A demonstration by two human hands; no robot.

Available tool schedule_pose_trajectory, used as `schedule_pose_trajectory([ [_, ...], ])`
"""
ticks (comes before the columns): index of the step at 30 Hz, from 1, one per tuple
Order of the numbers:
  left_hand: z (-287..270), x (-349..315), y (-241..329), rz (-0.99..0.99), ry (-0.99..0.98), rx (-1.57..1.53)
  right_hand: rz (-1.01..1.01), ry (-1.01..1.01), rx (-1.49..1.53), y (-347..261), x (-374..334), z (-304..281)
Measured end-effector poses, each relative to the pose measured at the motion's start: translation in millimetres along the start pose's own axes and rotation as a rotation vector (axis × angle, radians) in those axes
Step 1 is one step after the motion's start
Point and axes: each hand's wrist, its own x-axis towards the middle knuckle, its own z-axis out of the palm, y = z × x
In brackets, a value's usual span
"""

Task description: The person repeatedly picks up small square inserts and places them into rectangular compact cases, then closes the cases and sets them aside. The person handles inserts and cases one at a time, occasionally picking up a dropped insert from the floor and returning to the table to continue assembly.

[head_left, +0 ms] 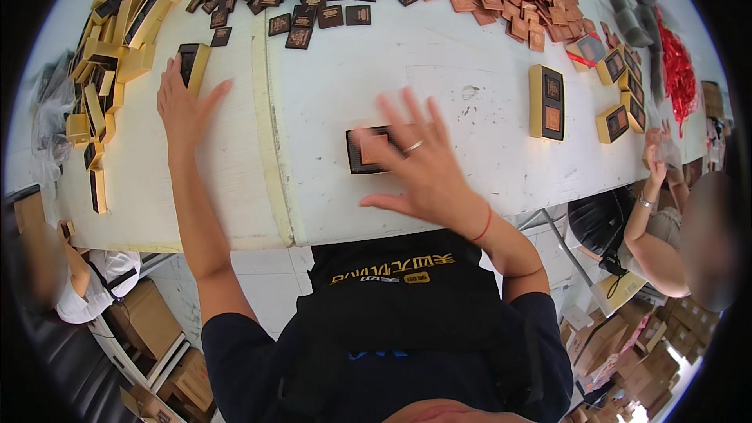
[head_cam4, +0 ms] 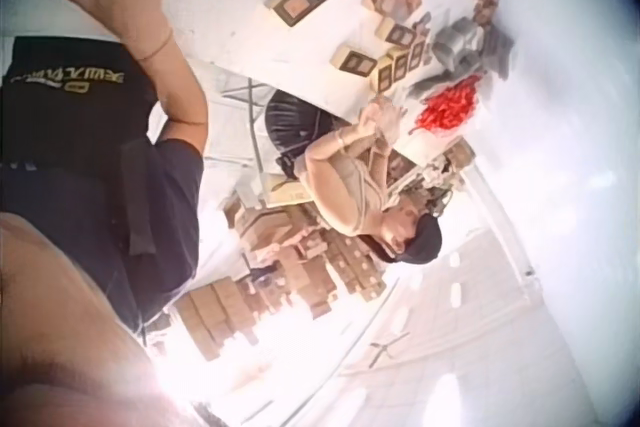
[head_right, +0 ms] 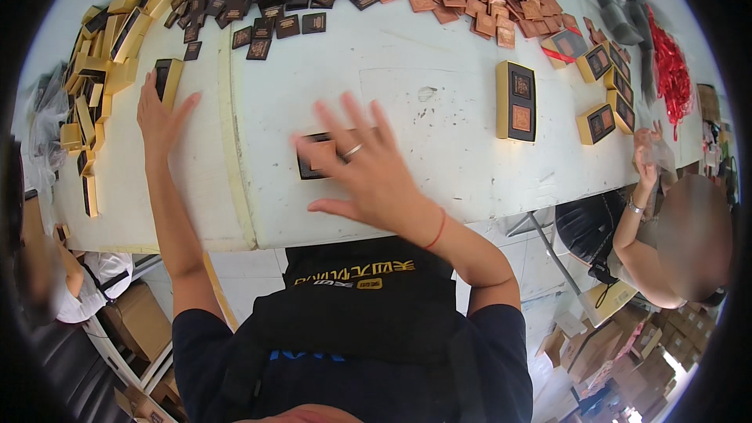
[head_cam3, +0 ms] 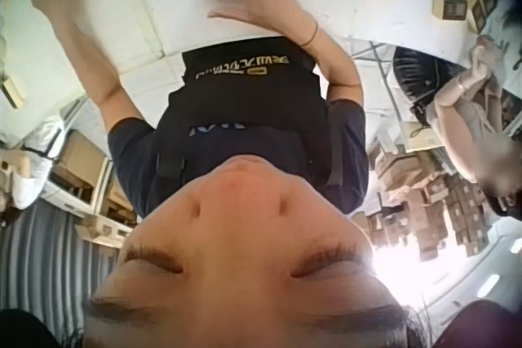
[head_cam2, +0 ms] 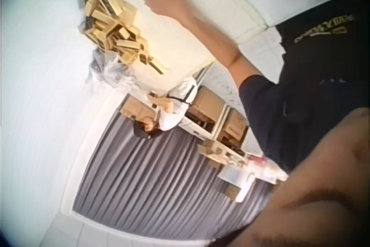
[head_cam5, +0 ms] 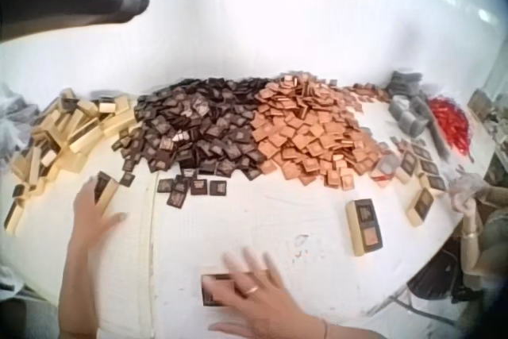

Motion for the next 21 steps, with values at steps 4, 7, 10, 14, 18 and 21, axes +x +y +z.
schedule_pose_trajectory([
  [4, -5, 2, -6, -0.132, -0.179, -0.259, -0.038, -0.05, -0.358, 16, -28, 14],
  [7, -18, -23, 2, -0.111, -0.227, -0.7, 0.169, -0.032, -0.381, 49, -41, -32],
  [10, -38, -47, 48, -0.007, -0.393, -0.764, 0.317, -0.011, -0.581, 72, -39, -70],
  [14, -58, -63, 105, 0.228, -0.482, -0.882, 0.144, 0.16, -0.465, 101, 22, -70],
  [18, -58, -68, 116, 0.491, -0.371, -0.692, 0.118, 0.185, -0.513, 185, 87, -53],
  [21, -55, -70, 102, 0.363, -0.443, -0.659, 0.225, -0.009, -0.512, 204, 105, -63],
])
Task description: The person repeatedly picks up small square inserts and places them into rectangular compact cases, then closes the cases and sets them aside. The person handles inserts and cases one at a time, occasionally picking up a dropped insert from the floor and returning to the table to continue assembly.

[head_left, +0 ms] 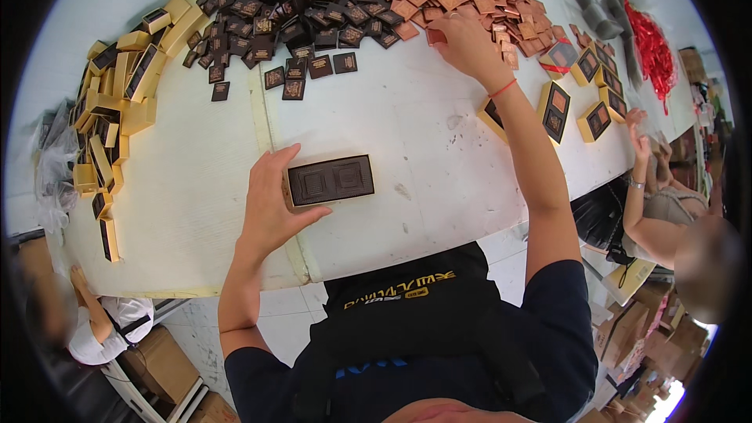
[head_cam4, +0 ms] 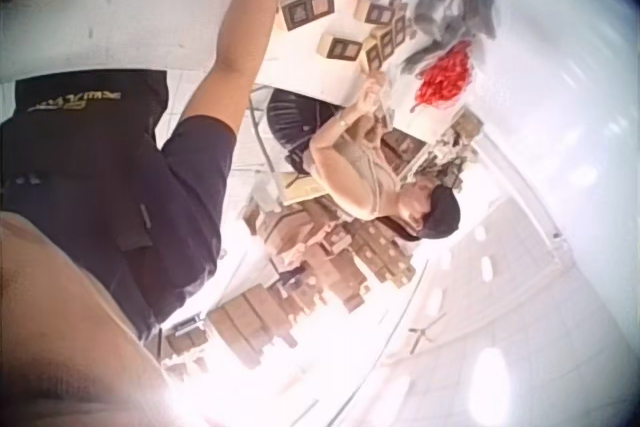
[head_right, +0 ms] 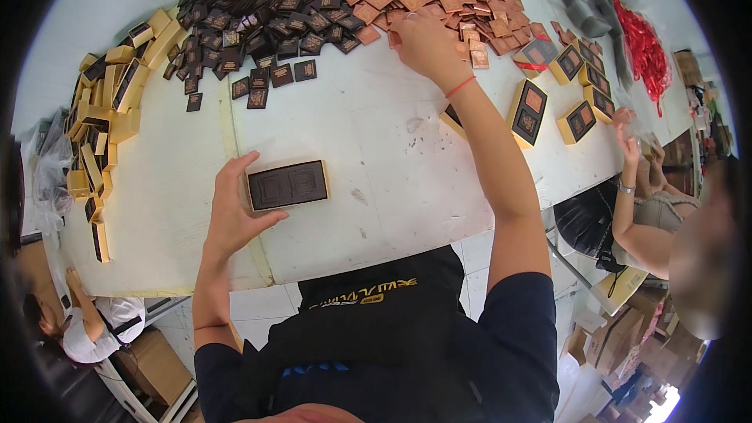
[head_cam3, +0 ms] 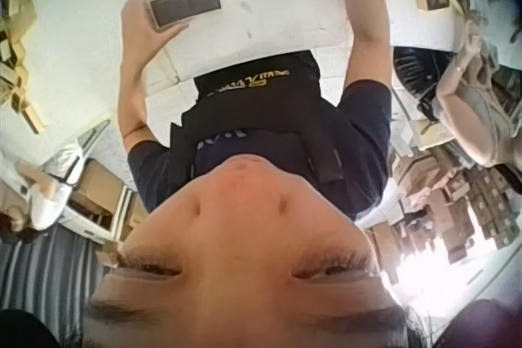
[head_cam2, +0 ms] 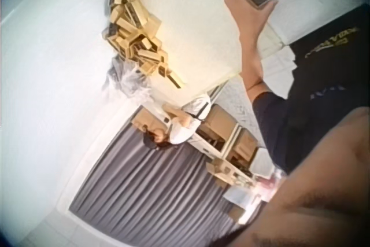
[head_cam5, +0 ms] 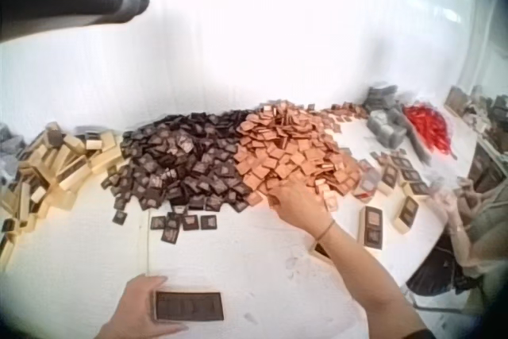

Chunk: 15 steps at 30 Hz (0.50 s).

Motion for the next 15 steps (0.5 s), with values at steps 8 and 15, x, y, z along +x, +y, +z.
schedule_pose_trajectory([
  [8, 16, -6, -12, 0.025, -0.041, -0.184, -0.195, -0.247, 0.825, -128, -53, -53],
  [15, 31, -6, -3, 0.083, -0.023, -0.207, -0.657, -0.051, 0.532, -181, -71, -36],
])
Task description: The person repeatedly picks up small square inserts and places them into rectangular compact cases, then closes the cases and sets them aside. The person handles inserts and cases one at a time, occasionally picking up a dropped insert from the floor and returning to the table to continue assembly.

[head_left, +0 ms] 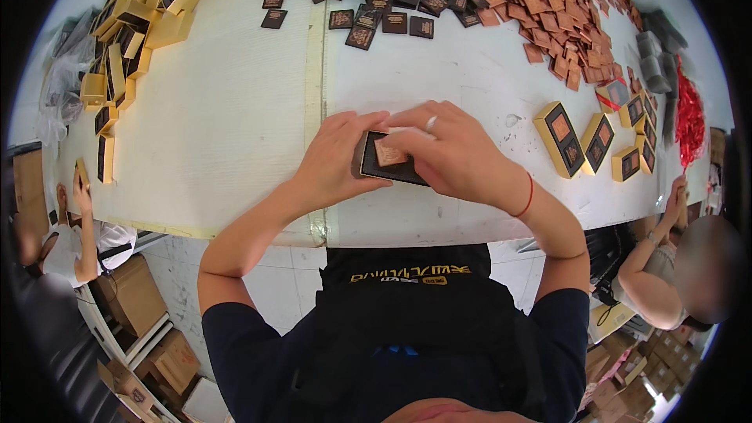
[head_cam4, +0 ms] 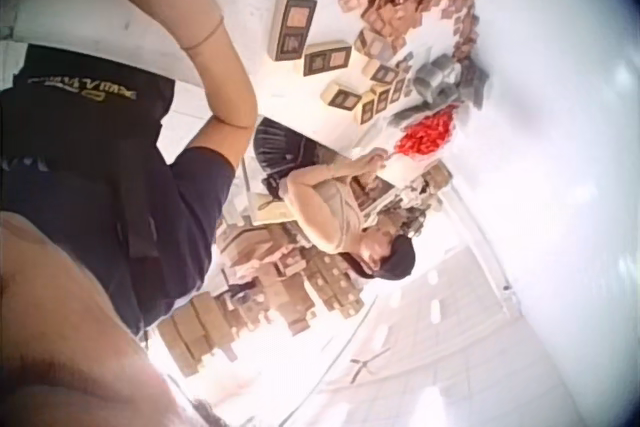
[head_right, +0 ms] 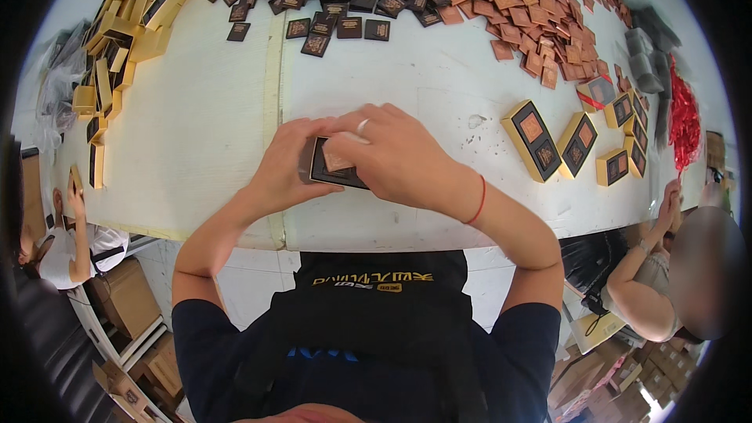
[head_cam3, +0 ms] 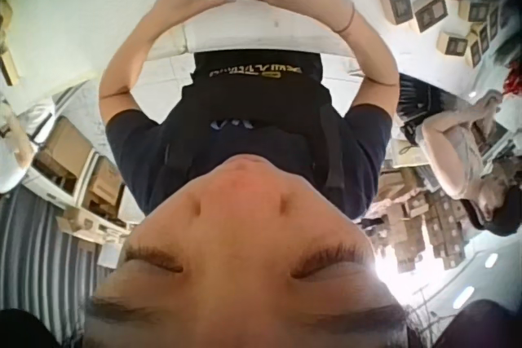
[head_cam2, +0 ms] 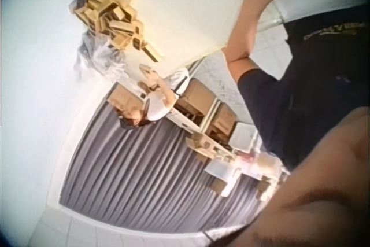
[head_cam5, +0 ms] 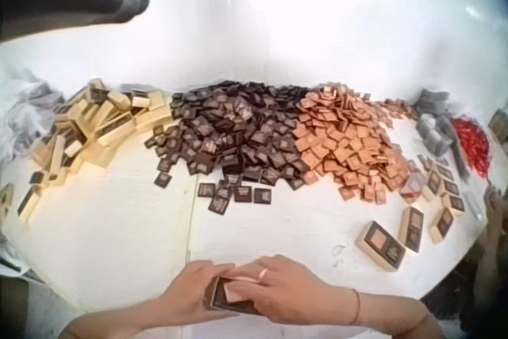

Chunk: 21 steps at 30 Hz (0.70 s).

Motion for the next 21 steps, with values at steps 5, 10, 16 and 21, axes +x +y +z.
schedule_pose_trajectory([
  [5, 2, 2, -3, 0.049, 0.025, -0.046, 0.36, -0.004, 0.03, -23, -13, 12],
  [10, 5, 1, -4, 0.075, 0.05, -0.028, 0.213, 0.029, 0.06, -16, -14, 16],
  [16, 6, 1, -4, 0.083, 0.07, -0.044, 0.242, 0.108, 0.125, -26, -18, 17],
  [21, 7, 1, -5, 0.089, 0.074, -0.011, 0.196, 0.105, -0.053, -37, -27, 37],
])
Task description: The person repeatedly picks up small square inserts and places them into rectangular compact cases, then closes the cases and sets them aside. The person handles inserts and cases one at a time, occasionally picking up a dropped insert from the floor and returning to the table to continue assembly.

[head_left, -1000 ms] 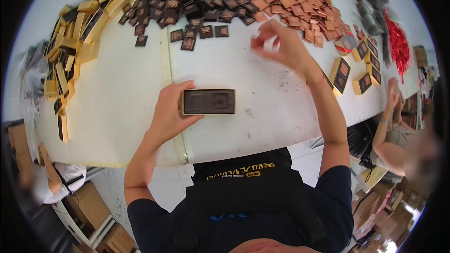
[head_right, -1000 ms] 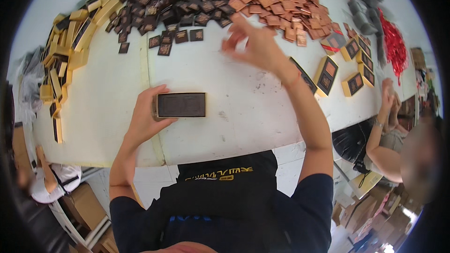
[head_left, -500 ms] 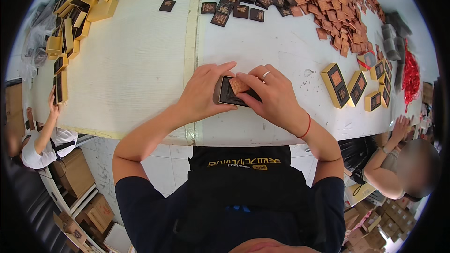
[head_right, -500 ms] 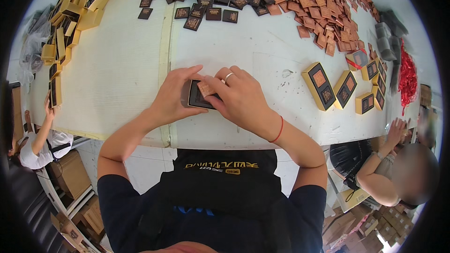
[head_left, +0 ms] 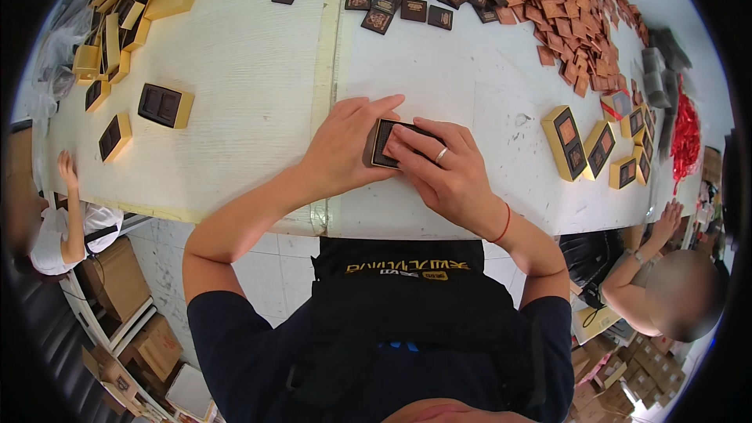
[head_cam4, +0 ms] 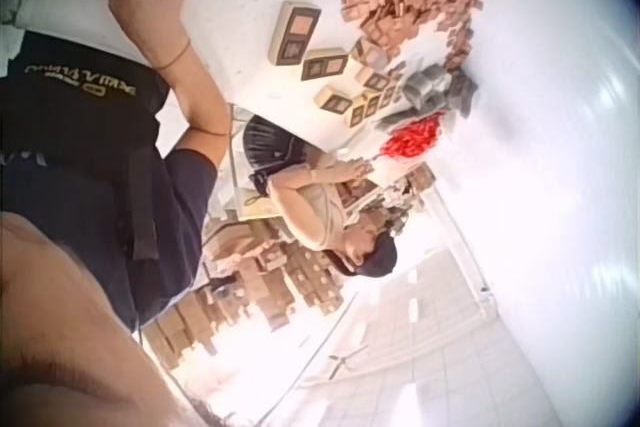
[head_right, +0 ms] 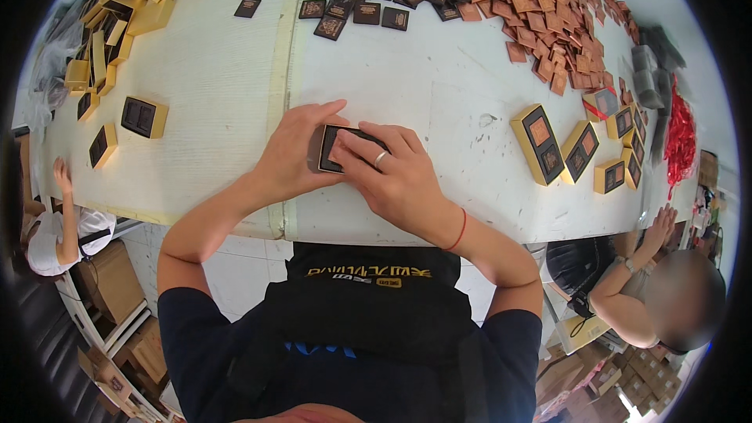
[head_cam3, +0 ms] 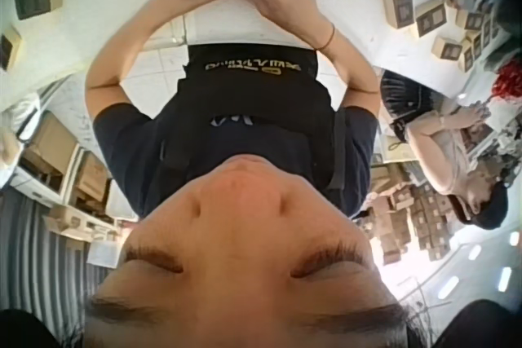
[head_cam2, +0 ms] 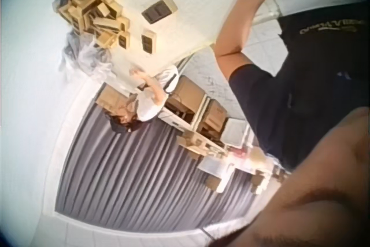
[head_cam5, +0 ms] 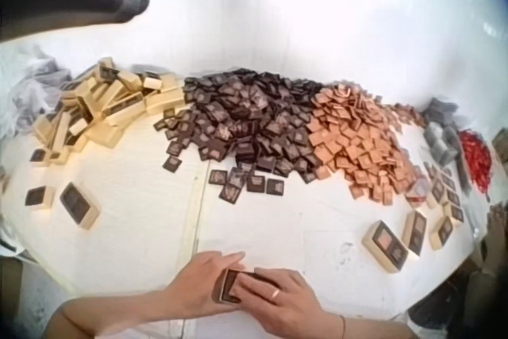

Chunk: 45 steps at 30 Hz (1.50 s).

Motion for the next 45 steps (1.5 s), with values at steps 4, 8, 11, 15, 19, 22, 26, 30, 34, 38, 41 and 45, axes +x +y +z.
schedule_pose_trajectory([
  [4, 0, -2, -2, -0.008, -0.006, -0.019, -0.047, -0.23, -0.02, 13, -1, -19],
  [8, 1, -1, -1, -0.029, -0.011, 0.002, -0.103, -0.302, -0.043, 14, 5, -29],
  [11, 6, -6, -3, -0.041, -0.009, 0.029, -0.157, -0.306, 0.046, 12, 20, -33],
  [15, 0, -7, 1, 0.028, 0.062, 0.037, -0.023, -0.029, 0.305, 43, 37, -36],
  [19, -2, -9, 9, 0.155, 0.031, 0.086, 0.027, 0.264, 0.029, 70, 110, -1],
  [22, -2, -8, 4, 0.267, 0.0, 0.173, -0.031, 0.239, -0.238, 126, 140, 41],
  [26, -4, -7, 6, 0.278, 0.014, 0.189, 0.136, 0.0, -0.129, 140, 163, 34],
  [30, -3, -9, 7, 0.239, 0.004, 0.207, 0.39, 0.0, 0.521, 110, 140, 0],
  [34, -3, -11, 7, 0.219, 0.001, 0.184, 0.183, -0.007, 0.508, 58, 41, -40],
  [38, 2, -8, 7, 0.228, 0.056, 0.146, 0.306, 0.052, 0.666, 43, -37, -26],
  [41, 0, -10, 8, 0.206, -0.001, 0.117, 0.38, 0.144, 0.649, 32, -57, -22],
  [45, -1, -8, 11, 0.208, 0.004, 0.131, 0.536, 0.155, 0.362, 9, -50, -36],
])
